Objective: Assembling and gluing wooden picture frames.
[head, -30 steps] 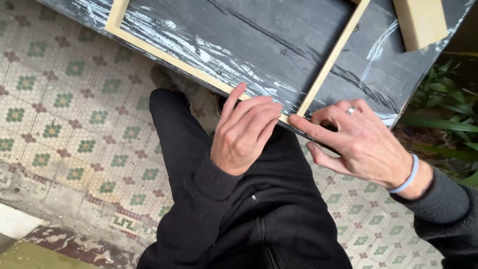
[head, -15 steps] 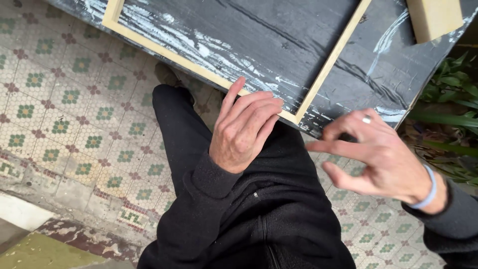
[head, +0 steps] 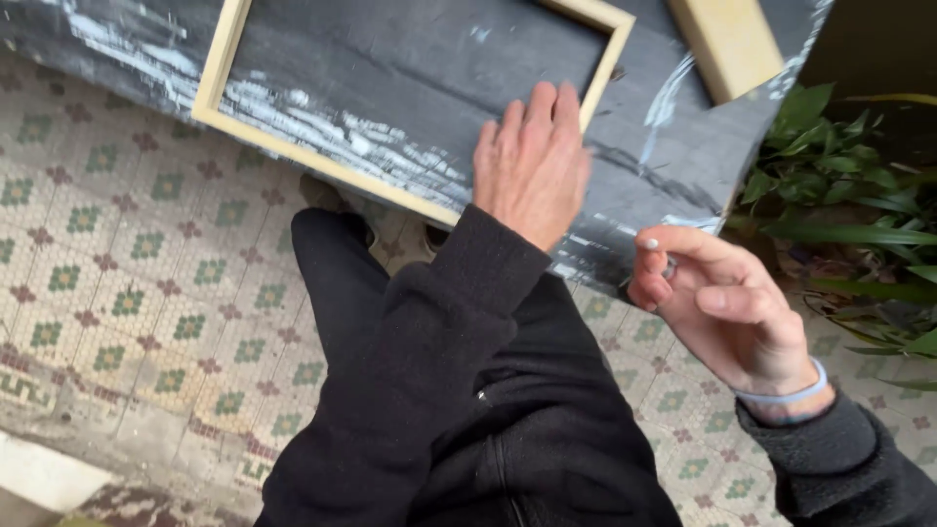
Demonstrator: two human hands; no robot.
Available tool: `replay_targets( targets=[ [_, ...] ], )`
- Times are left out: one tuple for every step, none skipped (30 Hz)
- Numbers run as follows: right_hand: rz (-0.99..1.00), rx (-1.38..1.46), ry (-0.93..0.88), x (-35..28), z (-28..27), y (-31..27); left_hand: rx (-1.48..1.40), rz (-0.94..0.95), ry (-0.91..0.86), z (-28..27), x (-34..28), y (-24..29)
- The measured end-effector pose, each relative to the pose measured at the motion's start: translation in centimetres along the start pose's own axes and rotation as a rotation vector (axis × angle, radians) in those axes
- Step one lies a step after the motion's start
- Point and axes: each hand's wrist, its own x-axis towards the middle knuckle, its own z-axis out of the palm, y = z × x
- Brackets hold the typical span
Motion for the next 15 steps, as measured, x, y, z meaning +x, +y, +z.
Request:
replay_targets(
  targets=[
    [-0.015, -0.002, -0.002, -0.3, 0.2, -0.5, 0.001, 0.014, 0.006, -0.8, -0.2, 0.1],
    [-0.049, -0.081, -0.008, -0.5, 0.4, -0.9, 0.019, 0.033, -0.027, -1.4, -0.3, 0.2],
    [-0.072, -0.156, 0.001, -1.3, 0.6, -1.1, 0.030, 0.045, -0.076, -2.0, -1.0, 0.4],
    [-0.075, -0.152, 0.015, -1.1, 0.6, -1.6, 0.023, 0.053, -0.086, -3.4, -2.0, 0.5],
    [-0.185, -0.517, 0.011, -0.9, 0.7, -2.0, -0.019, 0.066, -0.119, -5.0, -3.3, 0.6],
    [-0.292, -0.882, 0.006, -0.7, 0.8, -2.3, -0.061, 0.078, -0.153, -6.7, -4.6, 0.6],
    [-0.289, -0.879, 0.003, -0.3, 0.8, -2.1, -0.058, 0.074, -0.155, -6.9, -5.9, -0.1],
    [-0.337, -1.030, -0.010, 0.1, 0.8, -1.9, -0.016, 0.058, -0.201, -7.2, -7.1, -0.8],
    [-0.379, -1.180, -0.023, 0.4, 0.9, -1.6, 0.024, 0.038, -0.252, -7.6, -8.5, -1.5],
    [-0.370, -1.175, -0.027, 1.0, 1.3, -1.4, 0.025, 0.030, -0.258, -7.7, -9.0, -2.3],
    [-0.366, -1.252, -0.060, 1.5, 1.8, -1.2, 0.055, 0.031, -0.230, -7.7, -9.6, -3.0],
    [-0.361, -1.329, -0.095, 1.9, 2.3, -0.9, 0.085, 0.033, -0.203, -7.8, -10.3, -3.8],
    [-0.354, -1.325, -0.108, 2.3, 2.5, -0.5, 0.089, 0.020, -0.204, -8.6, -9.9, -3.4],
    [-0.362, -1.364, -0.123, 2.7, 2.6, -0.2, 0.064, 0.004, -0.181, -9.4, -9.5, -3.1],
    [-0.375, -1.406, -0.136, 3.2, 2.8, 0.0, 0.038, -0.007, -0.155, -10.2, -8.8, -2.9]
  ],
)
